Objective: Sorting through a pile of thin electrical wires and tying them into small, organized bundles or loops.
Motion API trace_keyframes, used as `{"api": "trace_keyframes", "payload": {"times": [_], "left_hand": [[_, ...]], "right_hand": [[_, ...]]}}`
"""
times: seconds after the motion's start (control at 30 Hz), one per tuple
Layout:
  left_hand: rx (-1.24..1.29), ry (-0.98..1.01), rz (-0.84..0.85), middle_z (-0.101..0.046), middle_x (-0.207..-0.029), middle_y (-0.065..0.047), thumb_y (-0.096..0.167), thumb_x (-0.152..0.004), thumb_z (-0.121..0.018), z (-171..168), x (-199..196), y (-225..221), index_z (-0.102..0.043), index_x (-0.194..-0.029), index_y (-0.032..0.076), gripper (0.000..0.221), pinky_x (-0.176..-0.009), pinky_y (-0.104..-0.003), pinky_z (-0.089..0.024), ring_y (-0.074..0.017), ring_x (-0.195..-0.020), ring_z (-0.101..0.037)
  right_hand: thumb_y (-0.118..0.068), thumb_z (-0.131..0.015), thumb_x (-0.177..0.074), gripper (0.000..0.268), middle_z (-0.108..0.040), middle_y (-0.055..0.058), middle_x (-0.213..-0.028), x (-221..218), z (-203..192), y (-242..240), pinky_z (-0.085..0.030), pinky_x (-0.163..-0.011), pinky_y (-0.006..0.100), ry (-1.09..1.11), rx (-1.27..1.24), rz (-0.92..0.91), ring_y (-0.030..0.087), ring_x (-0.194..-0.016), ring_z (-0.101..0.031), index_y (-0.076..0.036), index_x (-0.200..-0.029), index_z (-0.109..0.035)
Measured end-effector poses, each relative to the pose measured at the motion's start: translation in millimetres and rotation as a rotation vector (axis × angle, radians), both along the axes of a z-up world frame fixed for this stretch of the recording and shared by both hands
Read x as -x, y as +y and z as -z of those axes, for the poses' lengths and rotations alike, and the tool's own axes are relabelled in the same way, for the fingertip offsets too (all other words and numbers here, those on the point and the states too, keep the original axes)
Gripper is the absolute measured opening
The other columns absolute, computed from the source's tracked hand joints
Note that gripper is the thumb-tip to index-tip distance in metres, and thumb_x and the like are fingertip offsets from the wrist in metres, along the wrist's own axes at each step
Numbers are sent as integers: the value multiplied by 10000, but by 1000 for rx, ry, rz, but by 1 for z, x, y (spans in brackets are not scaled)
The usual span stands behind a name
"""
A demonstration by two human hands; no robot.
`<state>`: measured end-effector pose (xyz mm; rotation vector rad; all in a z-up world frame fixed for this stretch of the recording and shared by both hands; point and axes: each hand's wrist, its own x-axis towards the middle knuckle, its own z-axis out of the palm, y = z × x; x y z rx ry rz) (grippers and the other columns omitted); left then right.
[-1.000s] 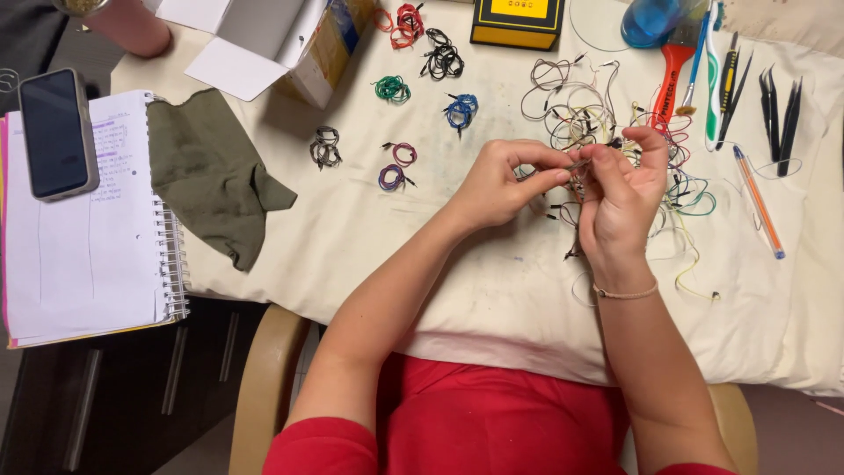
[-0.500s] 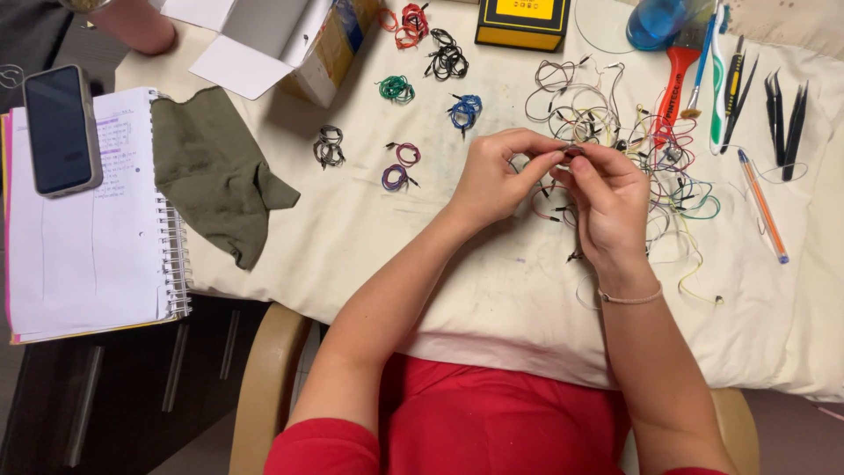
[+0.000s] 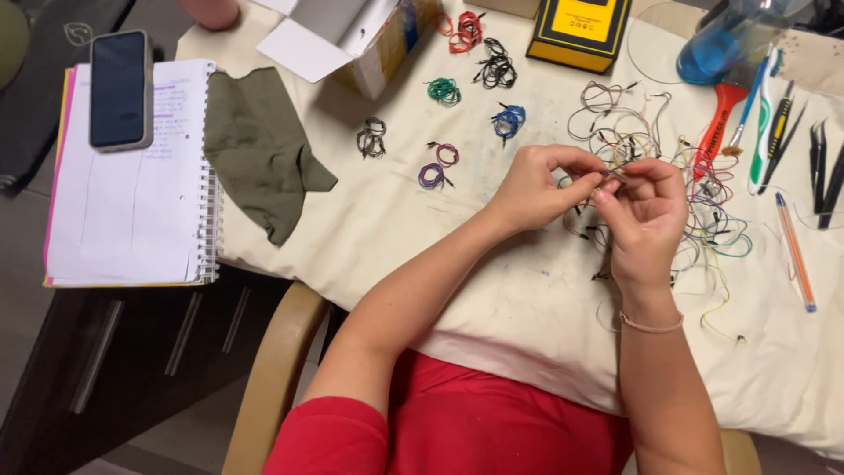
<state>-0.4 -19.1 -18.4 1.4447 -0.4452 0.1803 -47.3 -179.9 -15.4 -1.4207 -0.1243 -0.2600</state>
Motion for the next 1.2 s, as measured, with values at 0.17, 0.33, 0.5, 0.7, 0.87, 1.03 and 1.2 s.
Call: {"api": "trace_keyframes", "payload": {"times": [0.17, 0.33, 0.5, 0.7, 0.87, 1.03, 1.2], "left_hand": [[-2, 81, 53, -766, -846, -4, 79, -830, -710, -23, 6, 6, -773, -900, 72, 94, -761, -232, -572, -69, -768, -662], [51, 54, 99, -798, -900, -34, 106, -871, -735, -16, -4, 11, -785, -965, 84, 110, -792, -231, -590, -91, -823, -716], [176, -26, 335, -804, -1042, -65, 125, -918, -766, -18, 0, 9, -791, -1042, 91, 131, -849, -258, -647, -124, -978, -754], [-198, 88, -87, -840, -917, 6, 237, -871, -710, -38, 10, 54, -806, -981, 168, 162, -787, -248, -599, -92, -832, -760], [-579, 262, -587, -819, -846, 76, 275, -875, -656, -30, 21, 163, -724, -1051, 265, 189, -763, -341, -537, -133, -737, -737], [-693, 365, -792, -811, -868, 70, 248, -861, -605, -13, 31, 212, -743, -974, 236, 179, -741, -378, -541, -177, -828, -749], [-864, 244, -895, -795, -807, -15, 257, -872, -667, 19, 26, 217, -789, -990, 235, 171, -863, -427, -476, -319, -766, -691]], "right_hand": [[-39, -708, -1006, 180, -711, 77, -1052, 4, -12, 5, -597, -961, 218, 95, 23, 140, 148, -1002, -726, -57, -1165, -627], [-213, -739, -990, 191, -660, 12, -1147, 0, -11, -3, -568, -1025, 255, 160, -292, -146, 166, -1133, -656, -87, -1116, -672], [-298, -811, -964, 191, -672, 27, -1189, 1, -6, -19, -409, -1246, 408, 177, -455, -478, 254, -1339, -557, -135, -1029, -737], [-539, -839, -811, 868, -616, 44, -1437, 3, -32, -11, -532, -1205, 455, 225, -210, -336, 216, -1446, -553, -77, -1486, -547], [-356, -725, -954, 502, -703, 76, -1255, 3, -30, -11, -627, -1031, 360, 298, -235, -202, 214, -1210, -691, -61, -1351, -646], [-339, -714, -934, 383, -700, 91, -1120, 7, -22, -23, -637, -905, 332, 222, -292, -129, 256, -1032, -681, -74, -1206, -668], [-369, -700, -923, 389, -678, 103, -1089, 7, -13, -32, -562, -919, 377, 92, -302, -226, 247, -1015, -659, -90, -1192, -666]]}}
